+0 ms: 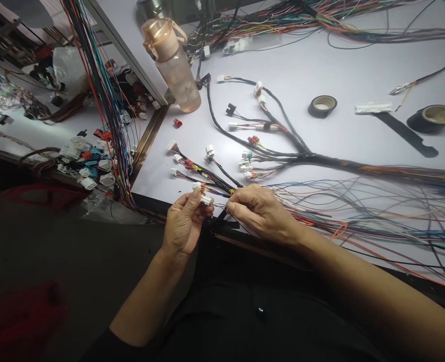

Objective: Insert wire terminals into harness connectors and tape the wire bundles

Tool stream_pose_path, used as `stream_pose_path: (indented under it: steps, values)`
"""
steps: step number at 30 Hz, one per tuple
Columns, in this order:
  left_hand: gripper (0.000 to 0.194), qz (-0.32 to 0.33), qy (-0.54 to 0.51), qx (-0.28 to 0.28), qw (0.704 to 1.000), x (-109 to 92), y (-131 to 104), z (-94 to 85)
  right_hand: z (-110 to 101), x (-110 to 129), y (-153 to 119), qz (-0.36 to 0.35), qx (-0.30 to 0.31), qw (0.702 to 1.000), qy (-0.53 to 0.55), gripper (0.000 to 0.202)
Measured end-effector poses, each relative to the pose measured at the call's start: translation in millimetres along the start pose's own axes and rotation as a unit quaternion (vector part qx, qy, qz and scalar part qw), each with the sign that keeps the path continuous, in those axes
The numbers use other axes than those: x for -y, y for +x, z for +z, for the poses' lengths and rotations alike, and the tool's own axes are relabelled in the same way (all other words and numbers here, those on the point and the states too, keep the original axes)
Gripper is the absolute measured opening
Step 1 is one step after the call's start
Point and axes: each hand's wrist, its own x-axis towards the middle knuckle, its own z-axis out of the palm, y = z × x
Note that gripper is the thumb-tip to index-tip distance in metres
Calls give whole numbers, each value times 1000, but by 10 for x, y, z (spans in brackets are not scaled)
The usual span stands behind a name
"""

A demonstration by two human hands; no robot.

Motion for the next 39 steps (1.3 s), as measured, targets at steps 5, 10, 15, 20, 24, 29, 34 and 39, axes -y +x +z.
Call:
stream_pose_path:
  steps: [5,10,15,20,24,29,34,39]
  values:
    - [31,-29,-25,6,999,8,-18,28,-11,6,0,32,0,999,25,27]
    - [31,-39,-40,3,998,16,-33,62,-11,14,0,43,7,999,28,27]
    - [31,-29,-32,8,999,36,-41,64,-8,23,-2,53,3,998,31,27]
    - [29,5,-6,13,1000,40,-58,76,-13,27,-3,60,-2,997,49,27]
    - [31,28,10,0,1000,36,-70,100,-10,32,-11,62,-6,997,48,26]
    - [32,43,25,-8,999,34,-75,95,-5,33,-13,60,-8,997,42,26]
    - [30,40,21,8,999,32,-80,81,-8,28,-11,67,-3,997,39,26]
    - [28,40,25,17,999,46,-88,92,-21,39,-13,77,6,995,58,26]
